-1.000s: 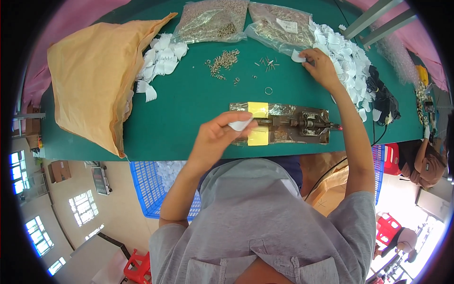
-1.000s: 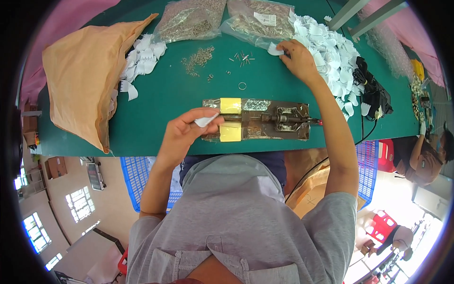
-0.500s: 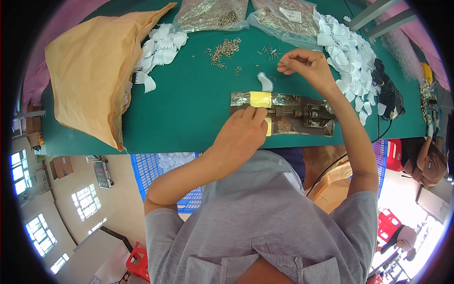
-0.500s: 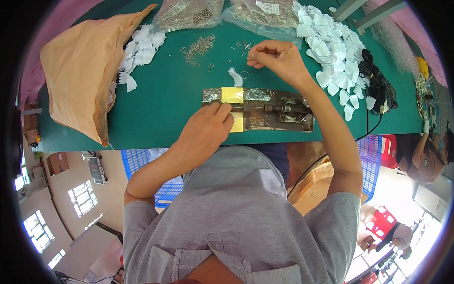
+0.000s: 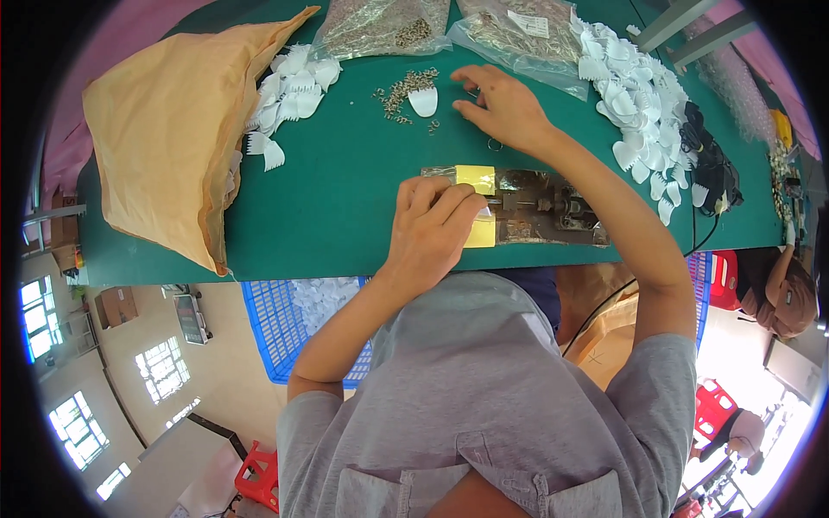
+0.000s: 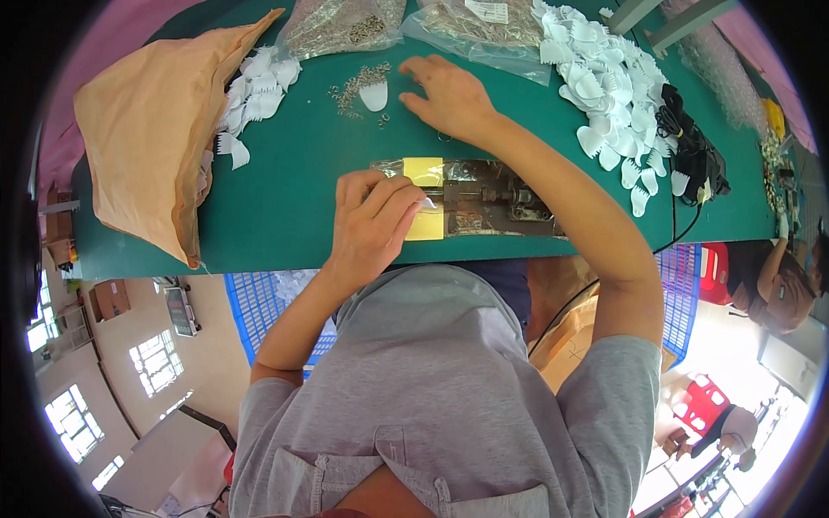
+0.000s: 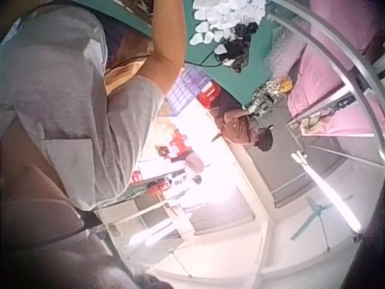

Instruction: The person assembles hair clips by placing a white plastic part and a metal spring into a jig, then inserting a metal pin. They use a lever to secure the components before removing the finished clip and placing it into a blue crate.

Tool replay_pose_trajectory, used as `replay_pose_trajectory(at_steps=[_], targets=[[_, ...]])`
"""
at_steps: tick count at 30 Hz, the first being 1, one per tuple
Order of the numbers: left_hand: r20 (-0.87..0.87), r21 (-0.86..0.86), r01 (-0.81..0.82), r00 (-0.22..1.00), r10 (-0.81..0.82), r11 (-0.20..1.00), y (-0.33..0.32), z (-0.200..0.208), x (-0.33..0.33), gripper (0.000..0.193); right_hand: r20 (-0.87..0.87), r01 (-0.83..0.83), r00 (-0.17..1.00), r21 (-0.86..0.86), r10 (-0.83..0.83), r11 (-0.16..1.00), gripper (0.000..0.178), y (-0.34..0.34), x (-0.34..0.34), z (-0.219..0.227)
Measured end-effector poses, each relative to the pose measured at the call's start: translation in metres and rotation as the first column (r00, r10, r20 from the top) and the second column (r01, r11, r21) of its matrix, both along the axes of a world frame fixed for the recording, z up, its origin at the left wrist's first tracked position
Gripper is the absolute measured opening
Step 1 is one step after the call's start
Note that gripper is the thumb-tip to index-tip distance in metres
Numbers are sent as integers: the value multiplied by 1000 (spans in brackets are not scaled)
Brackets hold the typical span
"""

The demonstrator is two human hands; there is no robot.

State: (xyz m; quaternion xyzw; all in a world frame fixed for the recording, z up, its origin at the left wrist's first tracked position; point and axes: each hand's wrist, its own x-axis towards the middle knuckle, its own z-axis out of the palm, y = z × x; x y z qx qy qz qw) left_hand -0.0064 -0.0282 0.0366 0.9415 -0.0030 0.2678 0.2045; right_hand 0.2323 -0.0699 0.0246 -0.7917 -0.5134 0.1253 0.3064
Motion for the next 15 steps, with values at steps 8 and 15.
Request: replay_pose_trajectory(at_steps=[8,15], targets=[[44,-278,-92,993,108,956,0,-19,0,27,58,9,998,-14,-8,1000,40,41,-20,-12],[6,-110,-7,1000,8,994,12,0,3,20,-550,26,834,129,49,991,23,-6,-25,30]])
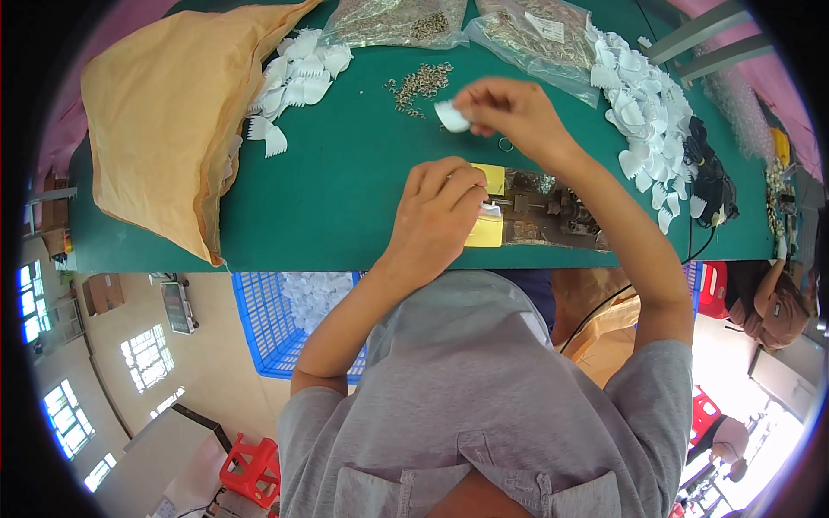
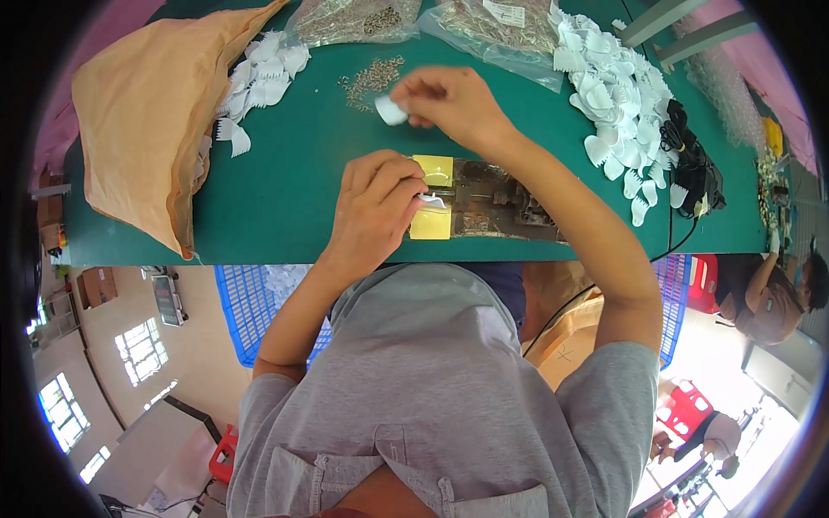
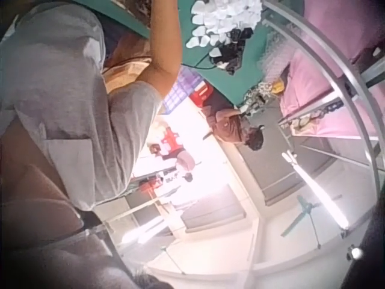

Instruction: The person assembles hair clips by placing a white plastic part and a metal spring into a jig, then inserting a metal pin. They use a lever to secure the components before removing the finished clip and placing it into a blue crate.

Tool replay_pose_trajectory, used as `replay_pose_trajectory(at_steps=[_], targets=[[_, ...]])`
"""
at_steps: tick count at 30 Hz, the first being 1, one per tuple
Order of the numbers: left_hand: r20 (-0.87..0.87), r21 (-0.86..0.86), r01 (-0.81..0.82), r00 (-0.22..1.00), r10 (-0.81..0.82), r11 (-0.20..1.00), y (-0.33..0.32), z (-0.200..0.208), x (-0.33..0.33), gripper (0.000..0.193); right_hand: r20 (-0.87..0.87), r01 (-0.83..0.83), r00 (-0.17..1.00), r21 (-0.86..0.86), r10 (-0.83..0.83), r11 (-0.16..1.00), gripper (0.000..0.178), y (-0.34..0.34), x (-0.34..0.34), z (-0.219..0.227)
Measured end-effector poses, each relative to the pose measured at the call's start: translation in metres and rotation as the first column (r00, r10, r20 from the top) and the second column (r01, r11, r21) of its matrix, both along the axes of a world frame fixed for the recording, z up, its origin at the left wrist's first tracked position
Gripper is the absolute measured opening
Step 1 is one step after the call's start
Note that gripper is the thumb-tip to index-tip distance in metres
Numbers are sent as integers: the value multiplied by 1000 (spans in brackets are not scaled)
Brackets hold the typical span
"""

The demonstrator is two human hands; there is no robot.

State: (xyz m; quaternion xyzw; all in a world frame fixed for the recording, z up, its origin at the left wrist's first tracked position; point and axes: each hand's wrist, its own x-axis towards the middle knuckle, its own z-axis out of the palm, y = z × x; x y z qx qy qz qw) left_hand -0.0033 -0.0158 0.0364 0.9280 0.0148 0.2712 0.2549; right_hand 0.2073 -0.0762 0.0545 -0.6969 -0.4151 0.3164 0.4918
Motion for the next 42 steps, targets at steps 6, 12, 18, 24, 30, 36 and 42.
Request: replay_pose_trajectory(at_steps=[6,12,18,24,30,36,42], targets=[[-44,156,14,999,-7,988,-1,9,3,21,-88,-91,993,-161,77,983,22,-74,-23,3],[7,-87,-29,1000,29,996,-2,-6,-3,29,378,-288,864,-169,332,943,20,-76,-18,13],[46,-367,-83,993,107,926,-8,-27,-4,53,274,-320,887,-213,371,923,15,-66,-27,20],[14,-506,-56,997,73,861,-9,-39,-8,57,410,-200,883,-115,230,973,16,-73,-37,22],[2,-554,-35,999,43,832,-10,-42,-8,60,208,-157,962,-107,177,982,23,-82,-41,24],[3,-524,-5,1000,8,852,-7,-38,-8,61,43,-55,997,-98,59,994,21,-78,-50,12],[17,-549,13,1000,-4,836,-5,-43,-6,63,582,-172,812,153,52,973,22,-90,-63,6]])
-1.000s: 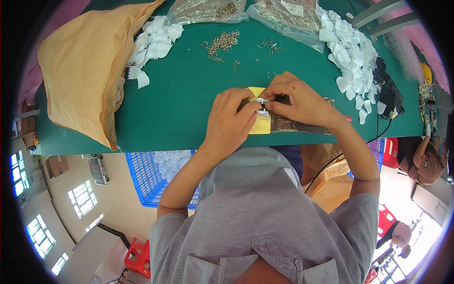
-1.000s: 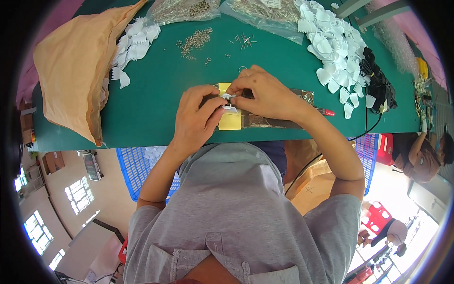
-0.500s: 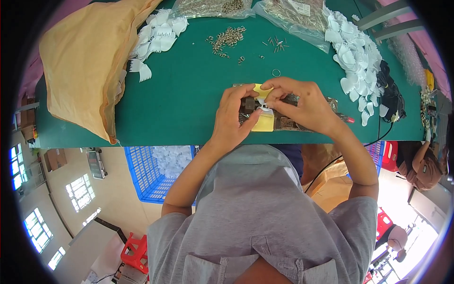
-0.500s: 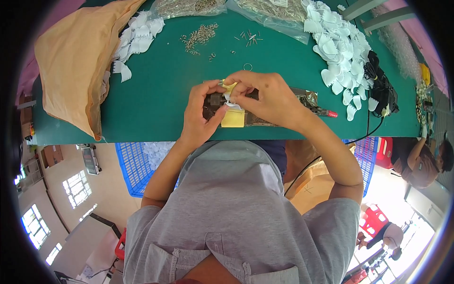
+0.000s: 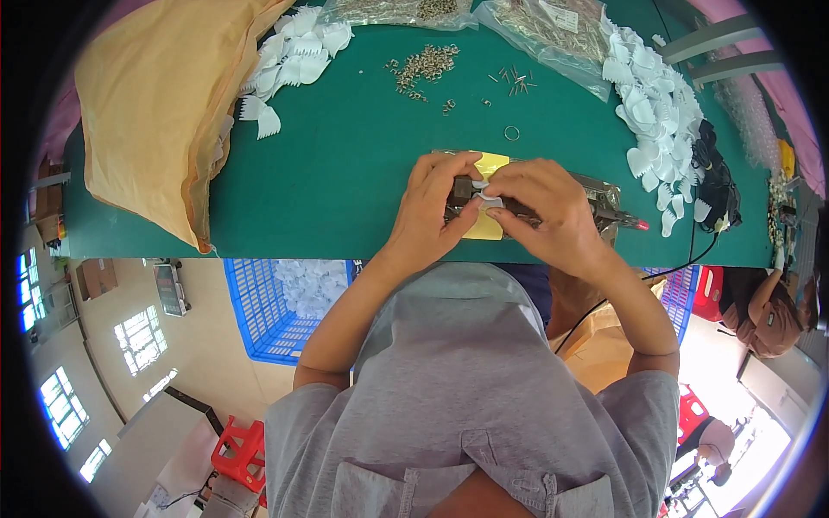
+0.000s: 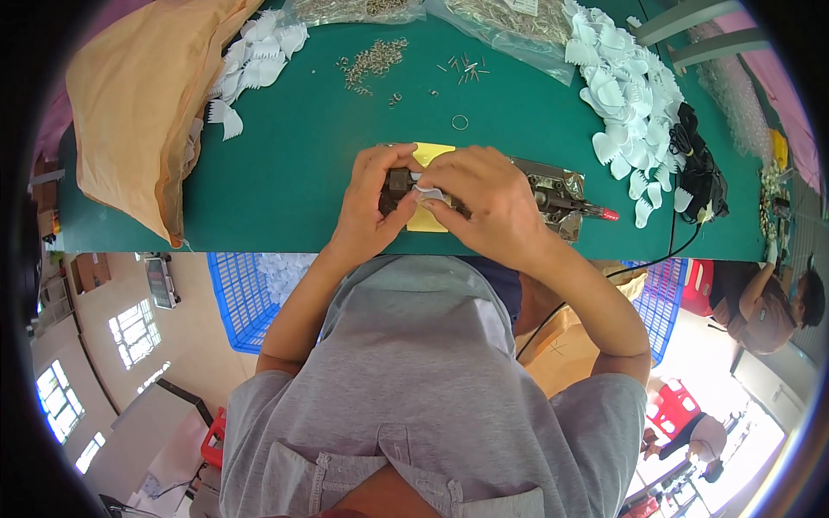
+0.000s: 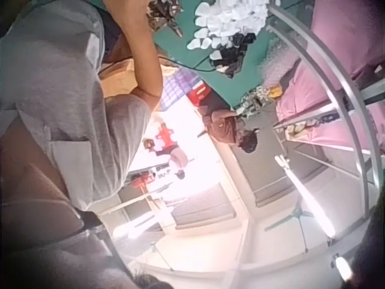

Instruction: The person assembles hair clips by placing a white plastic part and a metal spring into a jig, then inserting a metal pin. They use a lever to secure the components before removing the finished clip and placing it into a blue crate.

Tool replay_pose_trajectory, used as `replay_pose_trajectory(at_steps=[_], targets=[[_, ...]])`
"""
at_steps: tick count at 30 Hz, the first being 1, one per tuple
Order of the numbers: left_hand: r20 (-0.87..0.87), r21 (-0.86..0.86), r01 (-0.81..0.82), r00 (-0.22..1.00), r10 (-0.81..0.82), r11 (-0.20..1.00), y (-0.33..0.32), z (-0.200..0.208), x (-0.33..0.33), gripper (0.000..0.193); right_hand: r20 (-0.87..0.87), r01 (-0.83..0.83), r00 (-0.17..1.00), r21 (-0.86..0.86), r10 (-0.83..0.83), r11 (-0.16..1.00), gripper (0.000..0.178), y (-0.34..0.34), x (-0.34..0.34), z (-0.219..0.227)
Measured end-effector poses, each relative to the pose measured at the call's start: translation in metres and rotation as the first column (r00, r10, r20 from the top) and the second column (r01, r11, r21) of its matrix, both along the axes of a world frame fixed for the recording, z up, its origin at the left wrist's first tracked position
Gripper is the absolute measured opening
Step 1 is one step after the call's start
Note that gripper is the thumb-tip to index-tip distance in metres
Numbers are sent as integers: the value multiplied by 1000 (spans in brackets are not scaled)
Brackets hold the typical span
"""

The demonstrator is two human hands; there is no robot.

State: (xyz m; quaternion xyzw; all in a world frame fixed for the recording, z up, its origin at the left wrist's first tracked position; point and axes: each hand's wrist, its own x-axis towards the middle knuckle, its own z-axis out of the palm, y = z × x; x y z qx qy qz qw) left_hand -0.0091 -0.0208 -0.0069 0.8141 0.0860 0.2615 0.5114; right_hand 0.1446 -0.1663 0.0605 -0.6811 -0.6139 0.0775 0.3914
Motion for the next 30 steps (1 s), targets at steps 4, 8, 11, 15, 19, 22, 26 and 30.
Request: replay_pose_trajectory(at_steps=[4,8,11,15,19,22,26,30], targets=[[-34,39,29,999,-28,999,1,7,-1,68,288,-2,957,-35,12,999,24,0,-1,7],[-49,15,10,999,-9,1000,0,4,-1,72,343,26,938,76,-51,997,22,-2,-7,1],[-67,-7,13,998,-13,1000,-1,4,0,73,320,30,945,127,-69,991,22,-2,-9,-13],[-68,-16,-2,998,1,1000,-1,3,0,72,299,34,952,121,-69,992,22,-2,-7,-17],[-69,17,-5,998,6,1000,1,0,-1,69,110,144,983,50,-149,988,21,-2,-2,-3],[-75,35,-7,997,9,999,0,4,0,68,34,212,976,20,-213,977,14,-1,8,-6],[-78,46,4,997,0,999,0,4,1,67,-127,115,983,-132,-132,985,7,4,10,-4],[-88,-13,2,996,-3,1000,-1,6,0,67,-159,95,979,-192,-127,977,8,4,12,-3]])
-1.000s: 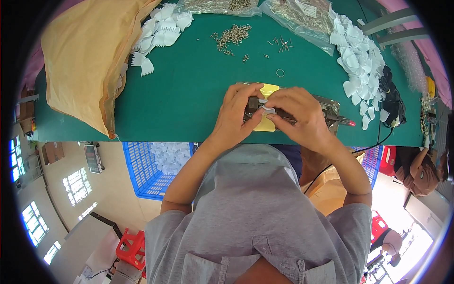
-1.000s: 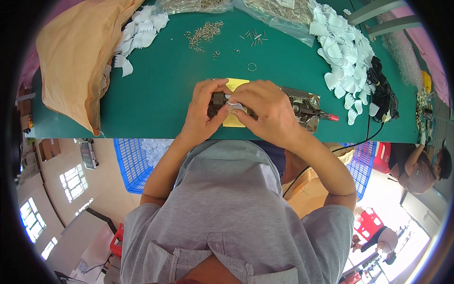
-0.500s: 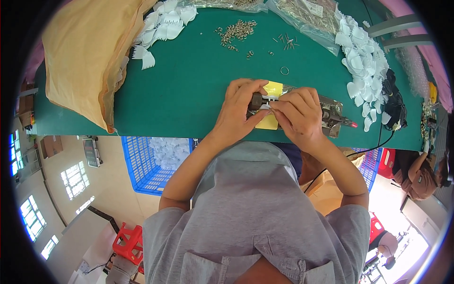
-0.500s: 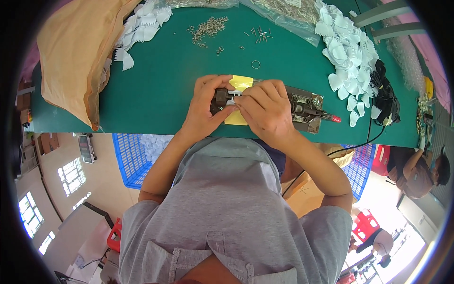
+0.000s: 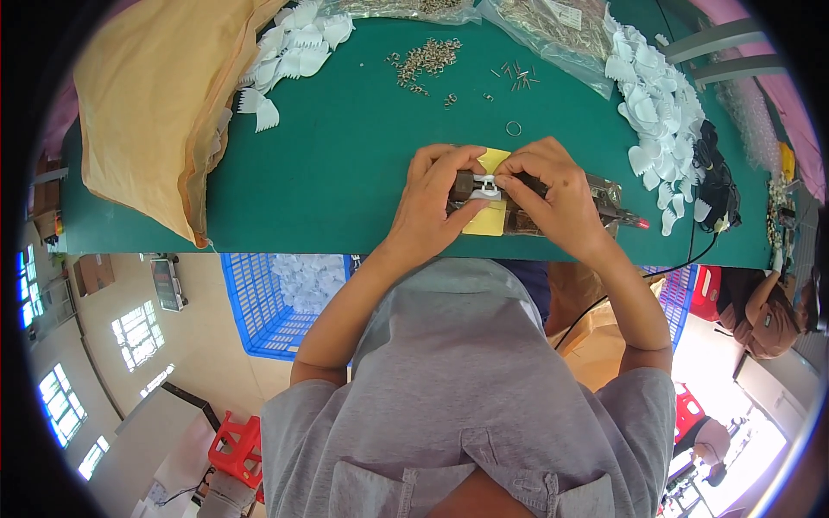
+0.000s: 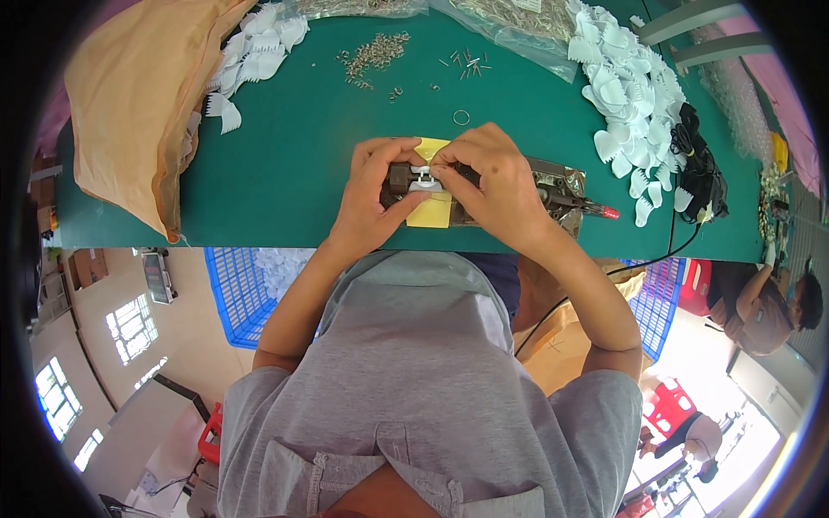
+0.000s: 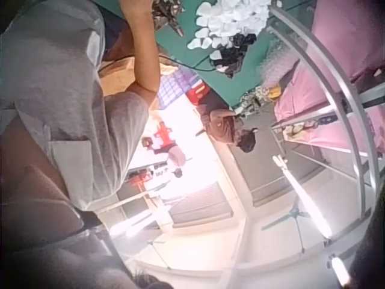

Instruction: The person assembles hair clips by placing a white plastic part and a metal spring into a jig, then inserting a metal pin. They use a lever to secure the components before removing the finished clip and placing it into a blue crate.

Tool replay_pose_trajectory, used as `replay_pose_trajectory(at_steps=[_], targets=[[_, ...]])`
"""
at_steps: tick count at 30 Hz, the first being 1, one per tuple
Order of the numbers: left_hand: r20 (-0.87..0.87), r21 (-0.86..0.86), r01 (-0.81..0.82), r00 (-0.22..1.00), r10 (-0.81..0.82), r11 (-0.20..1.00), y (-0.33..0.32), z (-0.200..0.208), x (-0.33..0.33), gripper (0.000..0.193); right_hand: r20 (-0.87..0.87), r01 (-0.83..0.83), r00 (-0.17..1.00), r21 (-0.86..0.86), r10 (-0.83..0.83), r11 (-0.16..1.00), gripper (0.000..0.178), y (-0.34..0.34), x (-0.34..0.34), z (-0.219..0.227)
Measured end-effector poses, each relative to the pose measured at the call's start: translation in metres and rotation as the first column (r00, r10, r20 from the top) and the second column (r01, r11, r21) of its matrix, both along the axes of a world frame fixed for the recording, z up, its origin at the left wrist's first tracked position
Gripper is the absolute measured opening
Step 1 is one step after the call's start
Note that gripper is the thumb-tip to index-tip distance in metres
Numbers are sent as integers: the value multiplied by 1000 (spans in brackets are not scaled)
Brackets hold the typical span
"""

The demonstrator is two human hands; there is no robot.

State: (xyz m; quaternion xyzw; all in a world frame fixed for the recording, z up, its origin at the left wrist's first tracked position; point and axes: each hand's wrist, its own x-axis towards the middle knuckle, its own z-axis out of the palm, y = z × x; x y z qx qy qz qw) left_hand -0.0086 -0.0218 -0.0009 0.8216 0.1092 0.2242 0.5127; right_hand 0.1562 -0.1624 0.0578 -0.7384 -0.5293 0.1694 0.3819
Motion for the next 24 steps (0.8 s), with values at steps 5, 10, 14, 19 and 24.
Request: replay_pose_trajectory(at_steps=[5,10,14,19,24], targets=[[1,-19,10,1000,-10,1000,2,1,-1,67,-7,41,999,-53,-42,998,8,3,28,4],[-6,-34,-12,1000,11,999,2,3,0,65,-145,-204,975,-297,167,933,10,18,57,5],[7,-30,-9,1000,9,1000,2,4,1,65,28,-455,872,-325,489,829,7,38,71,2],[31,-25,2,1000,-1,1000,2,4,1,64,174,-585,718,-375,674,720,8,46,77,-1],[49,-13,-8,999,8,1000,3,0,1,65,83,-450,864,-314,497,836,9,32,79,2]])
